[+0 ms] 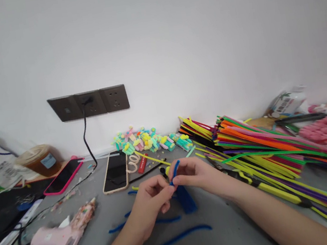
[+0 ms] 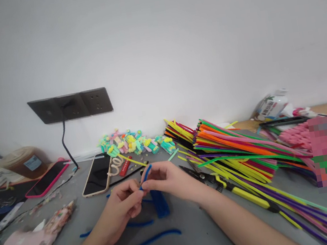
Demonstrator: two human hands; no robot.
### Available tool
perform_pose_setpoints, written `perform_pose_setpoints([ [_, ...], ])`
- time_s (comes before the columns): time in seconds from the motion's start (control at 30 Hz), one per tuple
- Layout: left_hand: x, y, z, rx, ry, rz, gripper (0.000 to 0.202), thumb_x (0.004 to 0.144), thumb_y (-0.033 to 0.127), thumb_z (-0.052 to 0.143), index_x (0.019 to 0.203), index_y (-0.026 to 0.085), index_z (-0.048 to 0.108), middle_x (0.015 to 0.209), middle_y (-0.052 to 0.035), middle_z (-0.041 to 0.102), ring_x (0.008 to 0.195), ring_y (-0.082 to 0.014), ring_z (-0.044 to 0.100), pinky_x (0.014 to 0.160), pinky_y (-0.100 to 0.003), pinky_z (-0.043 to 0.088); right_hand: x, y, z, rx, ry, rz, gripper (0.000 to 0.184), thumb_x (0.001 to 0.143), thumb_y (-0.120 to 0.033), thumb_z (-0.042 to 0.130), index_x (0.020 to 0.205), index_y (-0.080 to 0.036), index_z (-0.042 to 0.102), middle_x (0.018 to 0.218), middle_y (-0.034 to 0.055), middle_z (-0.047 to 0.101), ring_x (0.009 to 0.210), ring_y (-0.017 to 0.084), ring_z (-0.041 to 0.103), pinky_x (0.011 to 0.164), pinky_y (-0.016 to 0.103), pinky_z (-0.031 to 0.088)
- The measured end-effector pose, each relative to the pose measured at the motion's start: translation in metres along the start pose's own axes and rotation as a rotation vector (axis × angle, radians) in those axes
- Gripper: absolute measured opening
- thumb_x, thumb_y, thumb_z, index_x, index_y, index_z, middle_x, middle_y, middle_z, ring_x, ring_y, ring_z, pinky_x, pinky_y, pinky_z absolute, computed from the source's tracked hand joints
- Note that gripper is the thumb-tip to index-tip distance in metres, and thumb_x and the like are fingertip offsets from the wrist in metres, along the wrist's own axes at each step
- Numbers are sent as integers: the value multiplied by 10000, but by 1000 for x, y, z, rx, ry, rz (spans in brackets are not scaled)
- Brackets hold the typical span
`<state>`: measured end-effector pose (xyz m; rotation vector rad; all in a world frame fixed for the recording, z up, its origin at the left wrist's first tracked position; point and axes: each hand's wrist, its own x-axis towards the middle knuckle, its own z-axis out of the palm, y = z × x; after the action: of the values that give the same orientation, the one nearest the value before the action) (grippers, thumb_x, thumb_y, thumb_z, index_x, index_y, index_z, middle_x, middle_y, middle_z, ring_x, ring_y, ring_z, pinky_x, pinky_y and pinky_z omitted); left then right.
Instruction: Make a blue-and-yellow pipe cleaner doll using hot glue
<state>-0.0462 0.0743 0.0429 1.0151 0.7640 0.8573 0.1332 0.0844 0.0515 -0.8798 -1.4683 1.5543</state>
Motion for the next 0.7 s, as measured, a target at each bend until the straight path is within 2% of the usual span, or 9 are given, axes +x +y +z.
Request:
perform_pose_setpoints([
  [0.13, 1, -2, -1, 46, -3, 13, 416, 681, 432, 814, 590, 148, 525, 531, 66, 443, 436, -31, 315, 407, -169, 252, -1, 0, 0, -60, 5, 47, 328, 757, -455, 775, 770, -144, 673, 703, -1, 641, 659, 123, 568, 653, 244, 444],
  [0.27, 2, -2, -1, 7, 14, -19, 369, 710, 439, 797, 647, 146, 581, 517, 55, 466, 440, -46, 356, 405, -172, 285, 0, 2, 1, -112, 63, -66, 322, 794, -465, 738, 773, -158, 642, 697, -3, 621, 637, 126, 563, 626, 249, 454],
  [0.37, 2, -2, -2, -105, 2, -44, 330, 690, 403, 824, 706, 139, 627, 579, 32, 513, 492, -58, 398, 411, -163, 308, -1, 1, 5, -283, 153, -286, 250, 863, -401, 682, 789, -167, 639, 731, 18, 617, 667, 141, 577, 613, 254, 462],
  [0.53, 2, -3, -3, -224, -50, -138, 317, 679, 365, 846, 692, 124, 641, 605, 14, 533, 502, -53, 413, 400, -150, 275, -7, -4, 10, -745, 233, -768, 72, 911, -153, 613, 862, -182, 656, 834, 55, 634, 770, 152, 604, 673, 253, 486],
  [0.6, 1, -3, -2, -260, -40, -140, 328, 674, 368, 852, 663, 121, 636, 592, 12, 534, 504, -51, 416, 406, -147, 277, -10, -5, 11, -883, 234, -865, 101, 913, -116, 593, 900, -191, 659, 846, 60, 636, 777, 151, 603, 675, 252, 488],
  [0.7, 0, -2, -1, -315, -5, -130, 330, 652, 353, 871, 641, 119, 638, 593, 11, 540, 523, -50, 422, 415, -138, 274, -11, -6, 11, -977, 228, -912, 137, 898, -83, 586, 914, -199, 656, 841, 58, 638, 750, 146, 593, 651, 249, 478],
])
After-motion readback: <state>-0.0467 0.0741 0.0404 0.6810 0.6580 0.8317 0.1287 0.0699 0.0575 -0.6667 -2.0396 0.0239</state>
